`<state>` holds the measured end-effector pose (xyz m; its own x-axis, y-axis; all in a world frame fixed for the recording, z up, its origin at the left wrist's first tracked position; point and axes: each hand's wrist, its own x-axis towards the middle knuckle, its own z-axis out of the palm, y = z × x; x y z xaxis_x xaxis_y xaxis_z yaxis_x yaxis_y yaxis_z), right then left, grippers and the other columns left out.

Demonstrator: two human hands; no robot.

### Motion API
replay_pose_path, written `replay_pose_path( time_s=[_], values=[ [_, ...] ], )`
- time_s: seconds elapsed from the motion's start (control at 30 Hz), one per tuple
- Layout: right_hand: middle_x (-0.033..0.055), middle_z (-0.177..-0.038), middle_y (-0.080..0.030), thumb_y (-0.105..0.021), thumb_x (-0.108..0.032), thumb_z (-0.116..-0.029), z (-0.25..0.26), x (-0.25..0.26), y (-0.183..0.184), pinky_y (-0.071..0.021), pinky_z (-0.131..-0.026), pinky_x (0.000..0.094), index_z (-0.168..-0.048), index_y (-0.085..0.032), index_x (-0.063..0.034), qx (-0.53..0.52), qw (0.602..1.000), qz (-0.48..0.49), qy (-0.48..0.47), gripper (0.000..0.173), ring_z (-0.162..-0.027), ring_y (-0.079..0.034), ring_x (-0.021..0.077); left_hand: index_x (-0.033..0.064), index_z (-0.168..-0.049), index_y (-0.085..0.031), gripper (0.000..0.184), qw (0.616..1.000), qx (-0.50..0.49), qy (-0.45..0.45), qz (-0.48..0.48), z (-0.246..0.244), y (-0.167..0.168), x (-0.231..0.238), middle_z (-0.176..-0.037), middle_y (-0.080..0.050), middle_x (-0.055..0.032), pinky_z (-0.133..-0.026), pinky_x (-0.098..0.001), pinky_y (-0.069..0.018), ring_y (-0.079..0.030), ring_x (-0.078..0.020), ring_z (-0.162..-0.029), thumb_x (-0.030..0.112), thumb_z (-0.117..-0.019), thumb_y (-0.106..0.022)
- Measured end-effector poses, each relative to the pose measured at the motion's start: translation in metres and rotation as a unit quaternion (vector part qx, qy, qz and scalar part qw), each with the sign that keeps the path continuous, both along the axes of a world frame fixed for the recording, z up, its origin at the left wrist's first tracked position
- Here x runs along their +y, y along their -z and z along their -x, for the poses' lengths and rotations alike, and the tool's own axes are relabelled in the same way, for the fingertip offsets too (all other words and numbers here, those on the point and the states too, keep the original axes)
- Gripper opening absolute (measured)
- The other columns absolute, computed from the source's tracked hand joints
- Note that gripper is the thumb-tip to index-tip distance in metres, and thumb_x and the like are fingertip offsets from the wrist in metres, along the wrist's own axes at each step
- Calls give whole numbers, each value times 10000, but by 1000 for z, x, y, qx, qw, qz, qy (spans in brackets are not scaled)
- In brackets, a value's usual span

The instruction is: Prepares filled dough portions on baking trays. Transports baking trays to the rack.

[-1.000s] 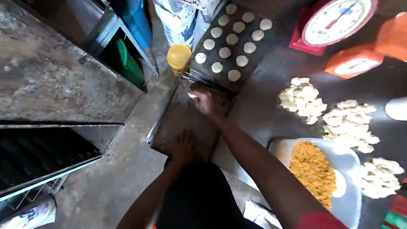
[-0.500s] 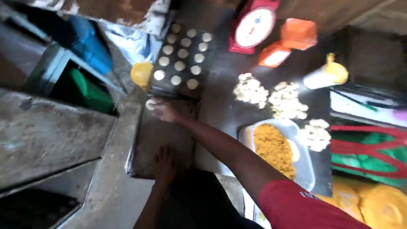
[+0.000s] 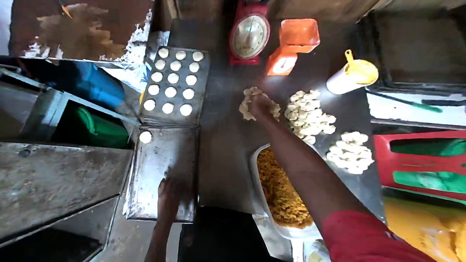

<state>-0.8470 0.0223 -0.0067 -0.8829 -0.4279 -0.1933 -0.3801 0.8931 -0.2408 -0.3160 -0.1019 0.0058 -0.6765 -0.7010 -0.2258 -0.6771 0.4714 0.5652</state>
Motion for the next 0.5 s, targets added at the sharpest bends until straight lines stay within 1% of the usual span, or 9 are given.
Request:
replay_pose_path(
  time_s=[0.07, 0.17, 0.23, 0.3, 0.33, 0.37, 0.43, 0.47, 0.5],
  values=[
    [342, -1281, -589, -680, -161, -915, -3, -4, 2, -489, -869, 728, -1294, -642, 6, -17, 1000, 3, 20, 416, -1155, -581, 555, 83, -1382, -631, 443, 999, 33, -1, -3, 17, -18, 13, -1492, -533, -162, -1193, -474, -378, -447, -308, -1436, 246, -971, -667],
    [285, -1242, -642, -697, -179, -905, -39, -6, -42, -480, -946, 705, -1213, -672, 6, -44, 993, 107, 15, 360, -1181, -597, 490, 55, -1333, -658, 367, 990, 140, 11, -19, 47, -50, 28, -1393, -617, -139, -1107, -410, -493, -566, -232, -1328, 167, -984, -653],
    [230, -1125, -668, -709, -146, -918, -107, 2, -75, -552, -874, 602, -1121, -667, -3, -56, 969, 234, -54, 252, -1039, -660, 400, 10, -1345, -622, 358, 971, 214, -15, -108, 63, -69, 35, -1351, -634, -141, -1019, -377, -568, -635, -202, -1232, 136, -1009, -622],
    [183, -1114, -679, -732, -144, -907, -190, 13, -79, -599, -887, 456, -1109, -678, -3, -137, 925, 342, -89, 252, -990, -690, 280, 0, -1391, -565, 398, 937, 264, -34, -225, 75, -77, 38, -1364, -633, -134, -1006, -419, -582, -653, -230, -1206, 163, -1030, -608],
    [174, -1149, -678, -737, -157, -909, -231, 23, -78, -591, -914, 386, -1131, -694, 4, -182, 903, 376, -98, 277, -1014, -685, 236, -4, -1396, -555, 414, 924, 271, -35, -269, 81, -79, 41, -1369, -625, -140, -1013, -432, -572, -647, -239, -1209, 178, -1028, -613],
    [162, -1193, -673, -730, -175, -924, -266, 34, -79, -589, -924, 338, -1179, -689, -1, -217, 885, 400, -95, 312, -1039, -683, 201, -12, -1363, -591, 390, 916, 276, -27, -289, 86, -79, 43, -1351, -640, -141, -1016, -429, -564, -650, -234, -1199, 172, -1021, -624],
    [134, -1308, -659, -690, -177, -978, -317, 52, -83, -593, -961, 314, -1361, -616, -34, -264, 862, 429, -53, 416, -1122, -686, 172, -31, -1227, -692, 267, 914, 303, 32, -267, 95, -72, 48, -1243, -701, -147, -1001, -405, -575, -684, -223, -1134, 99, -998, -648],
    [118, -1313, -668, -659, -165, -1001, -334, 61, -83, -588, -980, 313, -1397, -604, -51, -259, 862, 435, -28, 415, -1140, -686, 163, -16, -1171, -726, 218, 919, 304, 69, -243, 96, -71, 53, -1189, -720, -132, -995, -385, -576, -693, -207, -1098, 76, -984, -661],
    [110, -1280, -687, -635, -144, -1008, -347, 70, -83, -582, -982, 312, -1369, -638, -58, -231, 872, 431, -6, 371, -1129, -687, 157, 7, -1152, -743, 204, 925, 293, 107, -219, 96, -73, 59, -1166, -726, -116, -1008, -373, -561, -691, -185, -1082, 78, -972, -676]
  ],
)
